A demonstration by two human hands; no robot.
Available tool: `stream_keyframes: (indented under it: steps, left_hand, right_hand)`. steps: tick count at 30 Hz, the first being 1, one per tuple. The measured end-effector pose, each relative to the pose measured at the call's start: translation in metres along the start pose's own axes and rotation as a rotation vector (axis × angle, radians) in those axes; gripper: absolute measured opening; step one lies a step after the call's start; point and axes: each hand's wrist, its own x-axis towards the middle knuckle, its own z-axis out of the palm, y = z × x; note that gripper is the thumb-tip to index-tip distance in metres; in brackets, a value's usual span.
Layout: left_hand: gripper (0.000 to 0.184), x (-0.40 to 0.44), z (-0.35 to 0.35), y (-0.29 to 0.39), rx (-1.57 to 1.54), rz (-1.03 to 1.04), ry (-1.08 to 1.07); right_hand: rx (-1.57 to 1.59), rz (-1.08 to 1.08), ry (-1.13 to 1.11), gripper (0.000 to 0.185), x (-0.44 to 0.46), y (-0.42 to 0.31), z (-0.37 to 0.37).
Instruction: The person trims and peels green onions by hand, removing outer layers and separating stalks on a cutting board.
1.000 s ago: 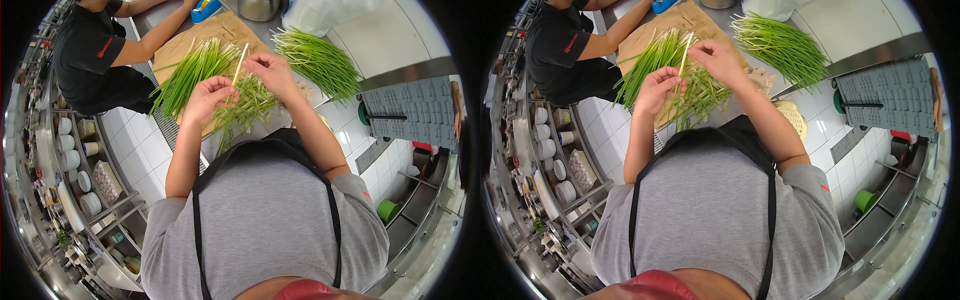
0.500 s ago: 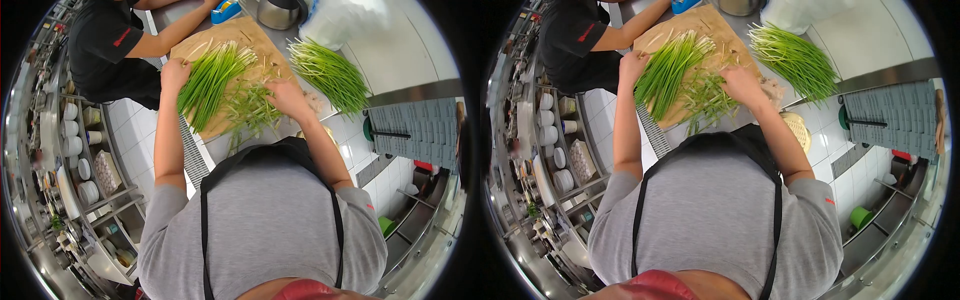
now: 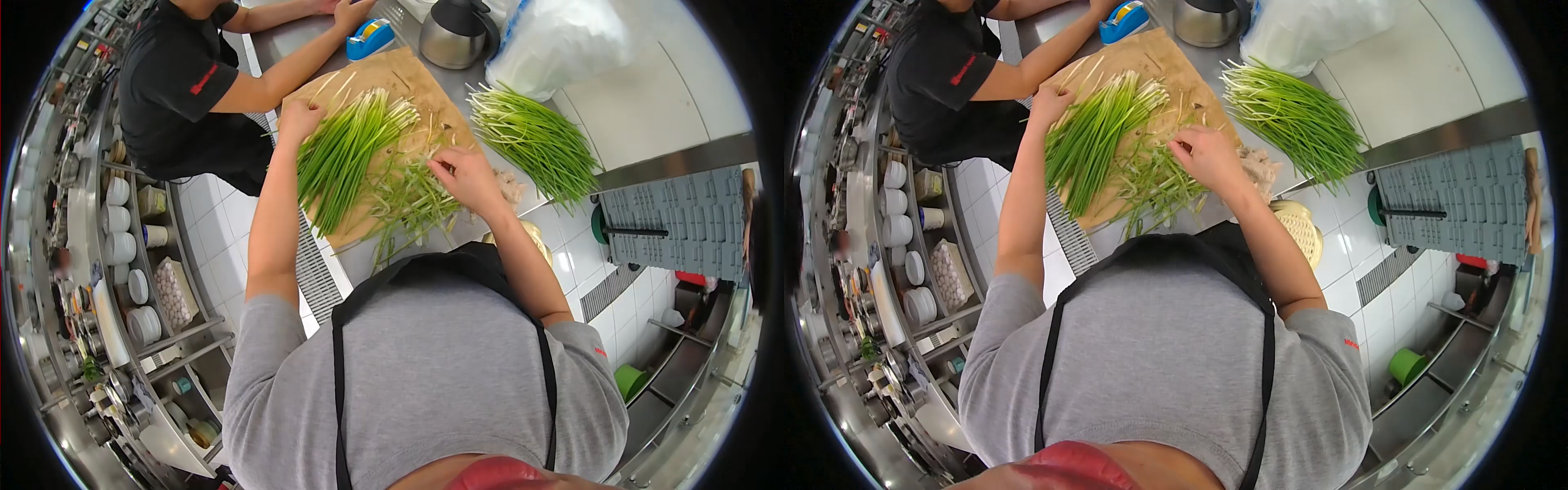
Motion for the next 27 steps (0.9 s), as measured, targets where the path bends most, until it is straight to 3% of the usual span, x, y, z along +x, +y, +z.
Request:
stream_keyframes:
  steps: [4, 7, 13, 14, 18, 21, 23, 27]
  left_hand:
    - [0.022, -0.022, -0.032, 0.036, -0.191, 0.104, 0.032]
    - [0.023, -0.058, -0.058, 0.082, -0.370, 0.110, 0.035]
    - [0.020, -0.125, -0.061, 0.141, -0.825, 0.106, -0.192]
    - [0.017, -0.132, -0.056, 0.146, -0.833, 0.054, -0.212]
    - [0.018, -0.145, -0.033, 0.152, -0.748, 0.186, -0.146]
    - [0.016, -0.150, -0.039, 0.158, -0.819, 0.096, -0.276]
    - [0.017, -0.144, -0.037, 0.154, -1.040, 0.006, -0.385]
    - [0.017, -0.139, -0.031, 0.145, -1.218, -0.121, -0.586]
  right_hand:
    - [0.054, -0.077, 0.072, 0.013, 0.000, 0.000, 0.006]
    - [0.201, 0.024, 0.126, 0.013, 0.002, -0.015, 0.001]
    - [0.950, 0.260, 0.183, 0.013, 0.015, -0.048, -0.021]
    - [0.988, 0.282, 0.200, 0.014, 0.017, -0.056, -0.025]
    - [1.025, 0.312, 0.164, 0.017, 0.015, -0.043, -0.019]
    - [1.183, 0.372, 0.134, 0.016, 0.011, -0.032, -0.014]
    - [1.329, 0.408, 0.113, 0.015, 0.011, -0.029, -0.010]
    - [1.467, 0.363, 0.006, 0.015, 0.014, -0.027, -0.005]
